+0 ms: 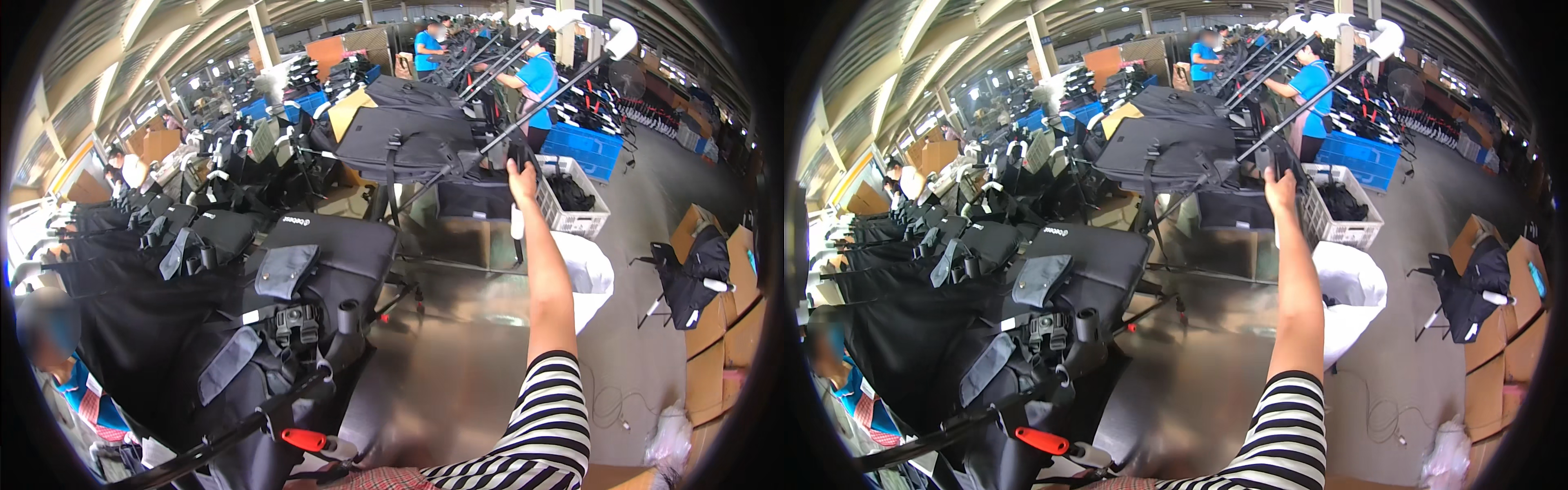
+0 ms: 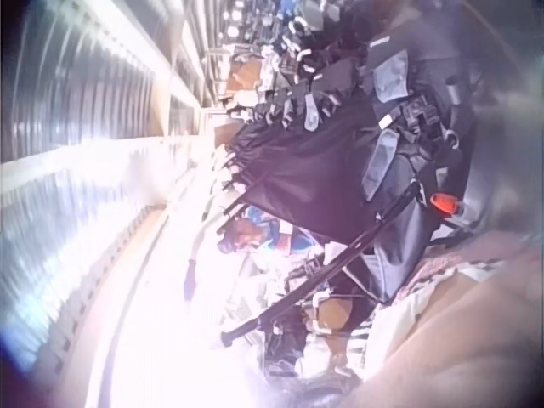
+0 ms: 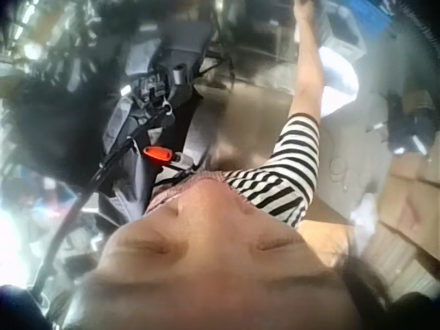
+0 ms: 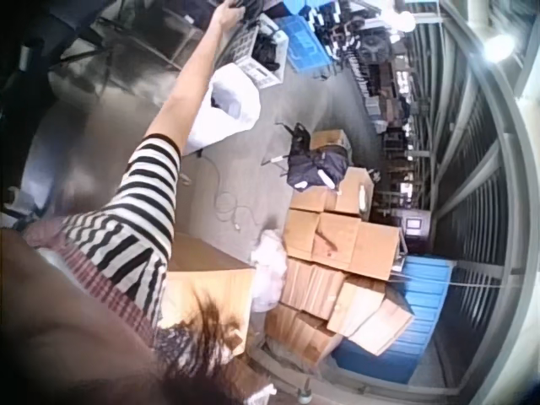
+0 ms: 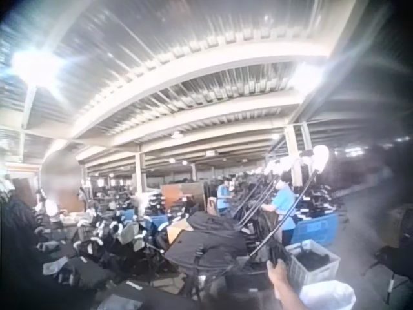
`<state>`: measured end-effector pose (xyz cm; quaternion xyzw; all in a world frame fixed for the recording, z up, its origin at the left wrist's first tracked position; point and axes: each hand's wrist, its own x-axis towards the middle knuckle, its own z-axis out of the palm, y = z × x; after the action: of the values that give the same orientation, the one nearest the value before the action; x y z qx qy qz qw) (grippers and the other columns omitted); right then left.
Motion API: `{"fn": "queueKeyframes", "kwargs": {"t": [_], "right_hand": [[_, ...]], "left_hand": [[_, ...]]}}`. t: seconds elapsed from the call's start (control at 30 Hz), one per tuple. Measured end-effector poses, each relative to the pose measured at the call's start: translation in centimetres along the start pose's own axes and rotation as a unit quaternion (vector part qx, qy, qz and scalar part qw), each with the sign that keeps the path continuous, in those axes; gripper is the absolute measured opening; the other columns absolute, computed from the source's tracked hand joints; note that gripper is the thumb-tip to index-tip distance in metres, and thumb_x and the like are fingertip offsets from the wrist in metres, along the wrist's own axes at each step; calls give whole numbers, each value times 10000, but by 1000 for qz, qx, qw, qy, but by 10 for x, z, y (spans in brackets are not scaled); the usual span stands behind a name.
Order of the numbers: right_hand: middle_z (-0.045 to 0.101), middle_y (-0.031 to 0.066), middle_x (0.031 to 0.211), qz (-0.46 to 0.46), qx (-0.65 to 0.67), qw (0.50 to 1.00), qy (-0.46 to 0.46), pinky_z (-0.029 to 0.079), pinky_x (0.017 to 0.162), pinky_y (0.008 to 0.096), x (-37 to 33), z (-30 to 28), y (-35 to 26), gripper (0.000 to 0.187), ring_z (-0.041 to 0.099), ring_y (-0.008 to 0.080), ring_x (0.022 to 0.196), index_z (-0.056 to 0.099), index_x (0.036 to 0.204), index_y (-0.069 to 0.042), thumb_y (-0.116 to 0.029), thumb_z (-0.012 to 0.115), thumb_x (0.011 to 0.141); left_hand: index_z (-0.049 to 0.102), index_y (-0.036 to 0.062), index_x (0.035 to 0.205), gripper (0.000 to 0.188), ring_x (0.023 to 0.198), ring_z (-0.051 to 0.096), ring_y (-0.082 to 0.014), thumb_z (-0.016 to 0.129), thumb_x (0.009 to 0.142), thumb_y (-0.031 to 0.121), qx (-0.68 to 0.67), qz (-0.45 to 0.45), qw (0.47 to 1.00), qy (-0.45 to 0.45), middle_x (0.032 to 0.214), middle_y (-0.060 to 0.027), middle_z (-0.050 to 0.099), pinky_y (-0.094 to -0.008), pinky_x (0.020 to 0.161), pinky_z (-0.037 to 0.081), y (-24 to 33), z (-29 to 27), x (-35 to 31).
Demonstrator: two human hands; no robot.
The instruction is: The person uses a cordless electric screwdriver to attach black fabric panels to a metal stroller frame. They repeatedly pick up black plastic fasteners, align the fabric, and drive the fasteners into the frame. The person works on multiple stroller units in a warehouse setting.
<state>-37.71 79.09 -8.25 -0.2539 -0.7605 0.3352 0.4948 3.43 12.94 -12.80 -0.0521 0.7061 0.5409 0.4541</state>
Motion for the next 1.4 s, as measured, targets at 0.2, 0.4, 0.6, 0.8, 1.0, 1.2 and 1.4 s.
{"fn": "queueKeyframes", "kwargs": {"t": [0.2, 0.4, 0.6, 0.8, 1.0, 1.2, 1.4], "right_hand": [[727, 205, 931, 41, 84, 965, -246, 496, 896, 424, 41, -30, 0, 696, 700, 338, 973, 677, 1054, 17, -626, 417, 1002], [701, 99, 710, -79, 26, 975, -206, 517, 689, 425, -143, -119, -137, 555, 709, 310, 742, 669, 880, -60, -498, 379, 1061], [644, 230, 692, -216, 10, 963, -161, 519, 582, 505, -260, -171, -237, 442, 663, 431, 662, 603, 734, -5, -362, 595, 994], [653, 263, 688, -235, 13, 943, -235, 539, 586, 523, -287, -178, -263, 489, 663, 453, 636, 616, 765, 31, -394, 571, 1003], [696, 239, 871, -297, -195, 778, -518, 526, 771, 535, -297, -294, -200, 694, 687, 436, 883, 697, 914, -9, -682, 526, 920], [706, 184, 734, -365, -217, 834, -352, 555, 665, 465, -353, -300, -175, 479, 719, 357, 729, 709, 809, -26, -478, 616, 937], [722, 165, 751, -277, -259, 872, -311, 561, 662, 440, -415, -282, -224, 504, 727, 331, 724, 739, 779, -38, -479, 581, 963]], "left_hand": [[318, 60, 1551, 934, 1359, 456, -225, 774, 849, 474, -6, -4, 1000, 6, 1492, -136, 479, -335, 1154, 338, 7, -4, 10], [321, 63, 1550, 932, 1357, 458, -224, 769, 850, 483, -3, 12, 1000, -12, 1489, -137, 482, -333, 1154, 336, -7, -2, 5], [323, 65, 1549, 930, 1356, 461, -224, 765, 850, 491, 38, 59, 996, -56, 1486, -137, 485, -331, 1154, 335, -10, 5, 5], [326, 67, 1548, 929, 1354, 463, -223, 761, 851, 500, 86, 91, 987, -97, 1483, -138, 488, -328, 1154, 333, -29, 12, -7], [329, 69, 1547, 927, 1352, 465, -223, 757, 851, 509, 105, 100, 982, -118, 1480, -138, 491, -326, 1154, 331, -83, 10, -42], [332, 71, 1545, 926, 1350, 468, -223, 752, 852, 517, 166, 56, 972, -159, 1477, -139, 494, -324, 1154, 329, -127, 1, -89], [232, 66, 1581, 1021, 1357, 456, -252, 775, 830, 496, 210, 56, 959, -180, 1505, -167, 438, -346, 1141, 321, -180, -37, -93]]}}
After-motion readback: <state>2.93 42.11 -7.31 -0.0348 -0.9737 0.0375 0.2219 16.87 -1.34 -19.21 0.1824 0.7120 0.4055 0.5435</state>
